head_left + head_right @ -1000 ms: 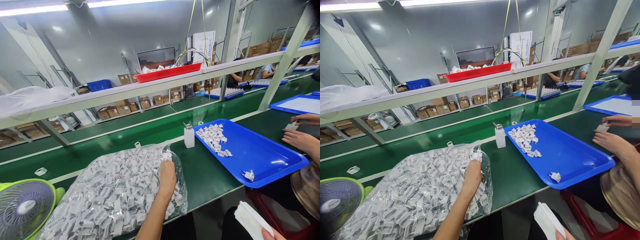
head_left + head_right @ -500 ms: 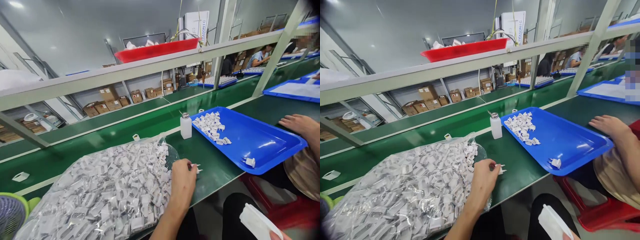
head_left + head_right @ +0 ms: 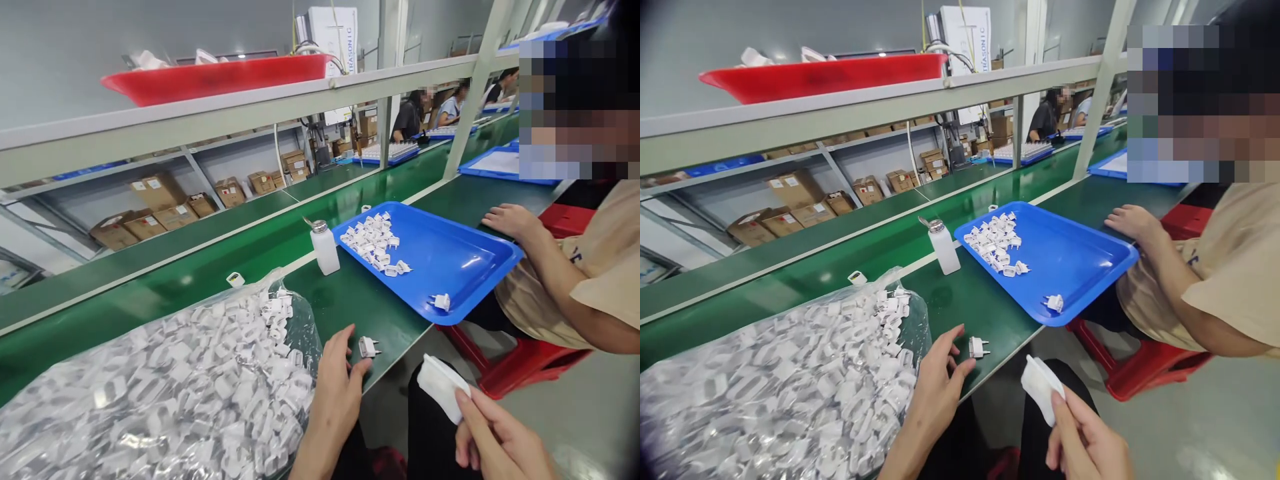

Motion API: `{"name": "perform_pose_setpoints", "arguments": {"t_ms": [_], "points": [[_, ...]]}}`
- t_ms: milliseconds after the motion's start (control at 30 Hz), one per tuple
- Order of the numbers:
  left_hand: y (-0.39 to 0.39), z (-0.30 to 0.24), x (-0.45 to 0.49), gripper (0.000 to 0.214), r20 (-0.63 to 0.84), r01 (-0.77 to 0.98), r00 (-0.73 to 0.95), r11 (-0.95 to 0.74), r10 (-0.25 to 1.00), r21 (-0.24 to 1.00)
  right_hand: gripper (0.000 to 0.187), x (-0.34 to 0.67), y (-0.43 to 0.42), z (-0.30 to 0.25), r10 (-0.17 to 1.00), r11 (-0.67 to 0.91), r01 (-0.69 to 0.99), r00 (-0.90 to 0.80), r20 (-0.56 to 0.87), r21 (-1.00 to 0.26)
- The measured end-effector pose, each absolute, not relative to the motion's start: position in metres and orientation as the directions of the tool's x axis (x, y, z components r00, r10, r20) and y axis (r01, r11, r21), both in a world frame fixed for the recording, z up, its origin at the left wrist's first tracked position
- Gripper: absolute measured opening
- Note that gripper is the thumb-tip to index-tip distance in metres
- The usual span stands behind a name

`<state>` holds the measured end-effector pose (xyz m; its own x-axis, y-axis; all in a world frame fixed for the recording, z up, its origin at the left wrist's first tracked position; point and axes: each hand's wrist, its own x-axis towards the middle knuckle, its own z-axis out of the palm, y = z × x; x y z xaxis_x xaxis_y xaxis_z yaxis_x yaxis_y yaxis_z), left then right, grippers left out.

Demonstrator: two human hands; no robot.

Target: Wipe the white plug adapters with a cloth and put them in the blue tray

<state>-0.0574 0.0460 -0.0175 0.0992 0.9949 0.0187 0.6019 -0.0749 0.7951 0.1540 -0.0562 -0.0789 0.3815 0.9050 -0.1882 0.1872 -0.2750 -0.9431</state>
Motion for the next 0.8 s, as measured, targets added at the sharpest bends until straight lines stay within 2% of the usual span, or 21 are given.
{"name": "perform_pose_setpoints", "arguments": {"t_ms": [67, 100, 200, 267, 367, 600, 800], "points": [[0.046, -0.023, -0.059, 0.053, 0.004, 0.612, 0.171, -0.110, 0.985, 0.783, 0.057, 0.144, -0.041, -0.067, 0.882, -0.226, 0.341, 0.470, -0.043, -0.913], [0.047, -0.026, -0.058, 0.051, 0.021, 0.620, 0.199, -0.142, 0.980, 0.771, 0.054, 0.137, -0.033, -0.063, 0.893, -0.152, 0.419, 0.446, 0.057, -0.895], [0.052, -0.032, -0.053, 0.036, 0.107, 0.634, 0.247, -0.244, 0.963, 0.734, 0.049, 0.112, -0.012, -0.062, 0.933, 0.123, 0.576, 0.210, 0.292, -0.808], [0.055, -0.033, -0.052, 0.031, 0.127, 0.643, 0.271, -0.277, 0.954, 0.714, 0.048, 0.098, -0.003, -0.067, 0.939, 0.242, 0.606, 0.049, 0.339, -0.757], [0.059, -0.031, -0.053, 0.033, 0.106, 0.656, 0.310, -0.293, 0.945, 0.695, 0.049, 0.090, 0.005, -0.072, 0.942, 0.288, 0.619, -0.045, 0.332, -0.731], [0.065, -0.027, -0.058, 0.027, 0.073, 0.671, 0.328, -0.286, 0.942, 0.684, 0.052, 0.095, 0.025, -0.058, 0.982, 0.178, 0.634, -0.063, 0.180, -0.753], [0.063, -0.026, -0.055, 0.019, 0.079, 0.671, 0.302, -0.271, 0.950, 0.691, 0.054, 0.092, 0.038, -0.056, 0.983, 0.175, 0.642, -0.067, 0.172, -0.746]]}}
